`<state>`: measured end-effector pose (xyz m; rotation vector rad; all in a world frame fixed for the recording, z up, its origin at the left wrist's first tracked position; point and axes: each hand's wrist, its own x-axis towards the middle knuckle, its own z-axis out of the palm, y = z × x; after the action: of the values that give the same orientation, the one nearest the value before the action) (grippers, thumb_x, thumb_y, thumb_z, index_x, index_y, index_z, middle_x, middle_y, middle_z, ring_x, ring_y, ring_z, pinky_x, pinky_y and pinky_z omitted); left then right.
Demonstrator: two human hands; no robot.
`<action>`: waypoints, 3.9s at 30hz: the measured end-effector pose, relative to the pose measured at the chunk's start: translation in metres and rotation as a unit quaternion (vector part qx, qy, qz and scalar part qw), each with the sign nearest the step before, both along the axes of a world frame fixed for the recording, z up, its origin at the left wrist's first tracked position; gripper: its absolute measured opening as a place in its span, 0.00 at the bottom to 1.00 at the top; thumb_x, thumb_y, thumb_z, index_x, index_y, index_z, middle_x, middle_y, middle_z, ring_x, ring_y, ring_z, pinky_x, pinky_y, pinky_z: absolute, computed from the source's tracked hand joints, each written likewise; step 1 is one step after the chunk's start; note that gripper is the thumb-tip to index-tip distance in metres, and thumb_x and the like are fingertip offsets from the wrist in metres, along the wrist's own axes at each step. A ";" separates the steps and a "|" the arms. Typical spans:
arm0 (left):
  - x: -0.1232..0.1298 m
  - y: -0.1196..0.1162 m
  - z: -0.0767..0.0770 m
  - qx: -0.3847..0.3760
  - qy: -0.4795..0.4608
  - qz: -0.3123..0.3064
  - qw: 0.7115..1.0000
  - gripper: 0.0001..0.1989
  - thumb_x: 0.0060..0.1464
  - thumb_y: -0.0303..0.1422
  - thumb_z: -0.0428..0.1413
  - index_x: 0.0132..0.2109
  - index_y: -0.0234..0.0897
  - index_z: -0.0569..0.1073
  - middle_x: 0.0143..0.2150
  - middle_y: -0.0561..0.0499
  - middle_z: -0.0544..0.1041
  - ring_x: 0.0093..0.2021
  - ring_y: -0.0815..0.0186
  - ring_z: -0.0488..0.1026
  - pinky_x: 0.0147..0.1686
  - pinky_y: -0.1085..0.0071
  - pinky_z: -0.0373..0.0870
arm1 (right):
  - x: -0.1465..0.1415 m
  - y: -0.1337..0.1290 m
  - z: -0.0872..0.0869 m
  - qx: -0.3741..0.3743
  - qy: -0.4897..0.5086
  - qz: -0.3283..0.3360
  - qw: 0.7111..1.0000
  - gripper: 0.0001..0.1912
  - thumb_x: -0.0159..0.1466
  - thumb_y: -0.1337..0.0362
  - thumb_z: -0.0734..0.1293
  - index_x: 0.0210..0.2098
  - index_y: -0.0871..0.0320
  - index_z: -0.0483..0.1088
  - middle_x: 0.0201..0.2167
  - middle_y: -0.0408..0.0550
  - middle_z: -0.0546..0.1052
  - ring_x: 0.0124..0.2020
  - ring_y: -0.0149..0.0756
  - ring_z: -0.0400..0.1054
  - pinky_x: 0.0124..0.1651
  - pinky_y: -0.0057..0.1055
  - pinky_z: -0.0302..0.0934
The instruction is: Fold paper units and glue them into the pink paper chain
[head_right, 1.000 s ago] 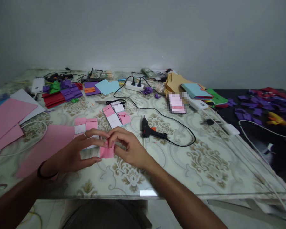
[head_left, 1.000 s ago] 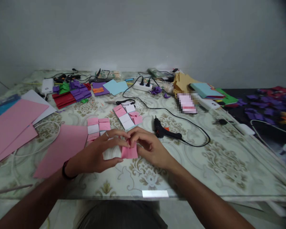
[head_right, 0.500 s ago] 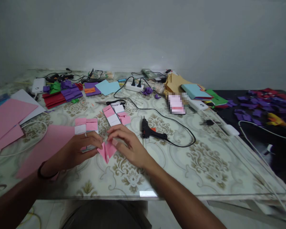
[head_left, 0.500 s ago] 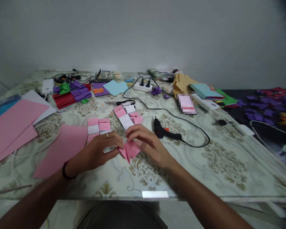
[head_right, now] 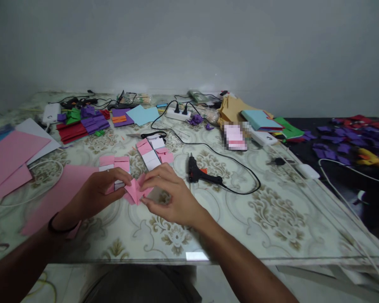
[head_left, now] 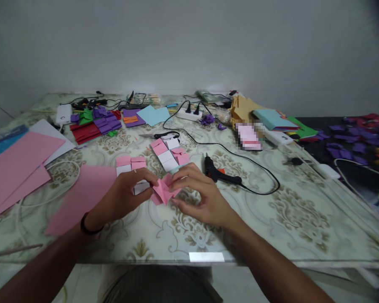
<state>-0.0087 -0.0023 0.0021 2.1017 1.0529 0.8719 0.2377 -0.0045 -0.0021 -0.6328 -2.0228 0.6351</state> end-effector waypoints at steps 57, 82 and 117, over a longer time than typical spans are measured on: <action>0.012 -0.007 -0.003 -0.010 -0.001 0.016 1.000 0.03 0.61 0.29 0.62 0.42 0.39 0.76 0.37 0.54 0.82 0.37 0.69 0.78 0.40 0.75 0.72 | -0.010 -0.004 -0.013 -0.153 -0.018 -0.021 0.988 0.04 0.66 0.69 0.72 0.35 0.57 0.79 0.32 0.46 0.80 0.36 0.36 0.74 0.43 0.33 0.67; 0.017 -0.006 -0.002 -0.163 0.030 0.003 0.986 0.23 0.62 0.39 0.54 0.24 0.39 0.53 0.24 0.58 0.51 0.26 0.71 0.50 0.25 0.71 0.45 | -0.013 -0.004 -0.012 -0.260 -0.030 -0.018 0.965 0.10 0.69 0.62 0.68 0.32 0.58 0.76 0.29 0.43 0.78 0.32 0.34 0.70 0.38 0.30 0.62; 0.014 -0.005 -0.004 -0.207 -0.067 0.031 0.976 0.14 0.64 0.44 0.59 0.42 0.37 0.79 0.35 0.50 0.82 0.38 0.59 0.78 0.36 0.69 0.73 | -0.013 -0.007 -0.019 -0.187 0.054 -0.078 0.978 0.07 0.70 0.60 0.69 0.41 0.57 0.76 0.35 0.47 0.81 0.35 0.37 0.74 0.41 0.33 0.68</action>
<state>0.0058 -0.0072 -0.0022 1.6503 1.1225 0.7354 0.2245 -0.0110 -0.0213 -0.9465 -1.7452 0.9455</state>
